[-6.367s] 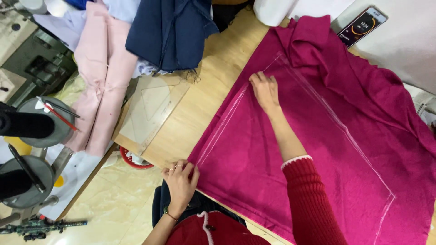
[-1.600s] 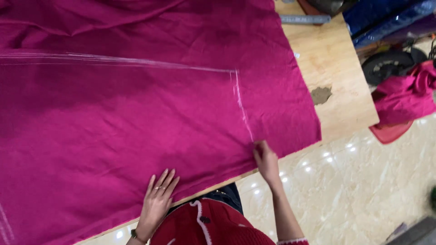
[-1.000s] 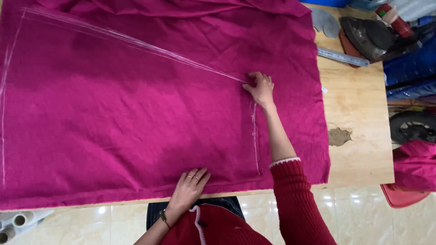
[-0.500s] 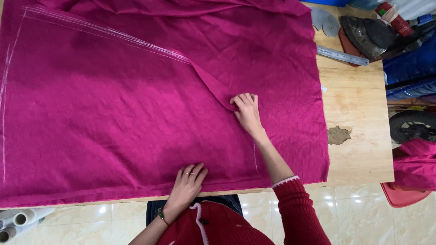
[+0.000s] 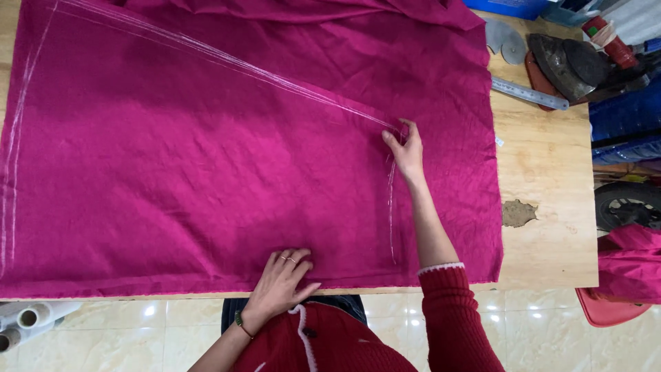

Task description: Smoothing and folding a large piece of pink fabric on a cutting table to align it with pre-marked chalk lines.

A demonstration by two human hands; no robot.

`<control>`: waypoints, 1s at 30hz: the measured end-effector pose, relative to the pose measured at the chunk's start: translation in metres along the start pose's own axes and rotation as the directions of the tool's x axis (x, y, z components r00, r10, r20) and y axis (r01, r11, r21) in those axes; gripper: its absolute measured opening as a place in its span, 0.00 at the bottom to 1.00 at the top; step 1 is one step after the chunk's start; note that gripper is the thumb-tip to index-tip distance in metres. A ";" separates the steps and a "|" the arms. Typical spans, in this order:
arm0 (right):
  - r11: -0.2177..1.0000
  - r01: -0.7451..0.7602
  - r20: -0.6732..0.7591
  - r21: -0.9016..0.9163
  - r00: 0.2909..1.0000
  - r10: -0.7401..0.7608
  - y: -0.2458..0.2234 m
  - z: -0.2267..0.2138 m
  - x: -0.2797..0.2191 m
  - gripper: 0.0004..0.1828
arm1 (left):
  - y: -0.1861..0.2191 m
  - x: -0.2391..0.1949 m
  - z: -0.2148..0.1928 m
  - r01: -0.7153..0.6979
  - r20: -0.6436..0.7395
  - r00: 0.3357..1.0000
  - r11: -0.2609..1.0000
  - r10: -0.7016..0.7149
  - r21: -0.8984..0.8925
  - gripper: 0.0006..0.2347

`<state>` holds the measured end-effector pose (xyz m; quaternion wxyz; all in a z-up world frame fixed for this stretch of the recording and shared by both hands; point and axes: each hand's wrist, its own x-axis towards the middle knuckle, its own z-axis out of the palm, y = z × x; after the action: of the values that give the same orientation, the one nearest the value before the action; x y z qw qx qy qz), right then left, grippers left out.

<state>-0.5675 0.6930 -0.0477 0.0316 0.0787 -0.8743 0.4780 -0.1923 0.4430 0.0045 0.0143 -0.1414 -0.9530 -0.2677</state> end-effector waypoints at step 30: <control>0.940 -0.309 0.247 -0.142 0.909 0.336 -0.042 -0.053 -0.207 0.33 | -0.057 -0.009 -0.018 0.534 -0.380 0.845 0.582 -0.376 0.613 0.08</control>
<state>-0.3571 0.7375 -0.0118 -0.1622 -0.0050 -0.8942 0.4173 -0.2005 0.3852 -0.0095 0.0972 0.1542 -0.9776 0.1052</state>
